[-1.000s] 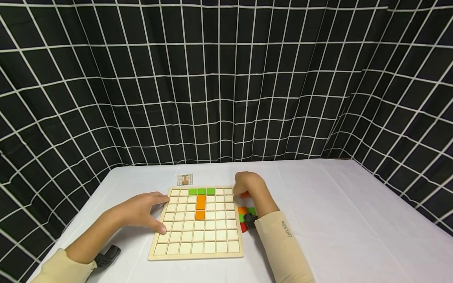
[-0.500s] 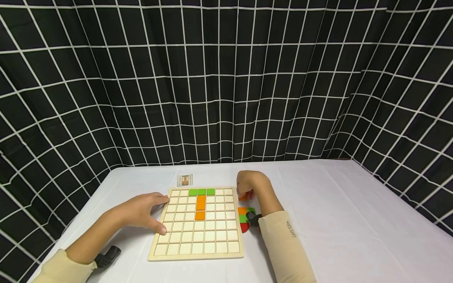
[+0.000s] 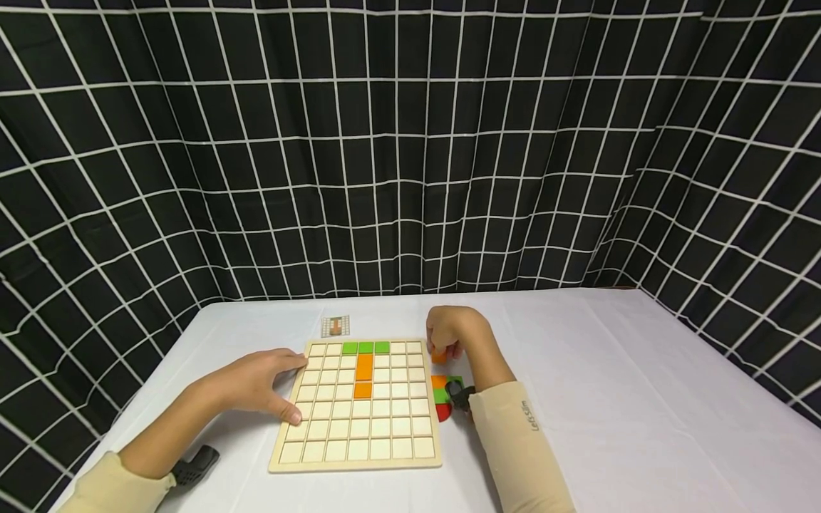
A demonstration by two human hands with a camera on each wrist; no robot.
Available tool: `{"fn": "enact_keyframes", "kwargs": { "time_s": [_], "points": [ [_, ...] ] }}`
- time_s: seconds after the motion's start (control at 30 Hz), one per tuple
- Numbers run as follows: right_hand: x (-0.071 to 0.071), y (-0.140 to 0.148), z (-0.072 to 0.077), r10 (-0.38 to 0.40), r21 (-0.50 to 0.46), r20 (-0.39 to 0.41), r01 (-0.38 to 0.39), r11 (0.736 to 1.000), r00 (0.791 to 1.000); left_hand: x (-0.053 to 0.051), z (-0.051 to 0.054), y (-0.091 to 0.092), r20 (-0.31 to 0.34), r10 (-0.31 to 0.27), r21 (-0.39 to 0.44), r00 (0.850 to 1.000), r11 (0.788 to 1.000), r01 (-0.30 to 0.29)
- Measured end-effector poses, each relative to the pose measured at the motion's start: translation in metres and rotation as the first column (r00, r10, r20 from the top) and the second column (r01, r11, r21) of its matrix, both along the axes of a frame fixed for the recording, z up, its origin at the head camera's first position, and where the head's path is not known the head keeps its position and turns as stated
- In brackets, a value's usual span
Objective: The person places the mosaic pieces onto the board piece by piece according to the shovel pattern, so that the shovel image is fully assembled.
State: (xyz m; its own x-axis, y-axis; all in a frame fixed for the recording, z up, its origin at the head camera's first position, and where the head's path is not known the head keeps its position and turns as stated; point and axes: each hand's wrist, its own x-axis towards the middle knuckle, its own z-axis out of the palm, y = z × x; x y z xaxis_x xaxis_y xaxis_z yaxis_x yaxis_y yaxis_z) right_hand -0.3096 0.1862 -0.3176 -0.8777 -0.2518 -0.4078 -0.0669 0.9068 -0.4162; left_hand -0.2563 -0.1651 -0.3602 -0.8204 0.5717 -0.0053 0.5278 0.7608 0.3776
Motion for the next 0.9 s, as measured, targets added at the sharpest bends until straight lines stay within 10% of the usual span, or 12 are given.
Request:
{"fn": "enact_keyframes", "kwargs": {
  "time_s": [0.9],
  "points": [
    [0.009,-0.028,0.011,0.173,0.042,-0.067,-0.170,0.985,0.983,-0.002,-0.003,0.000,-0.006,0.003,-0.012,1.000,1.000,-0.003]
  ]
}}
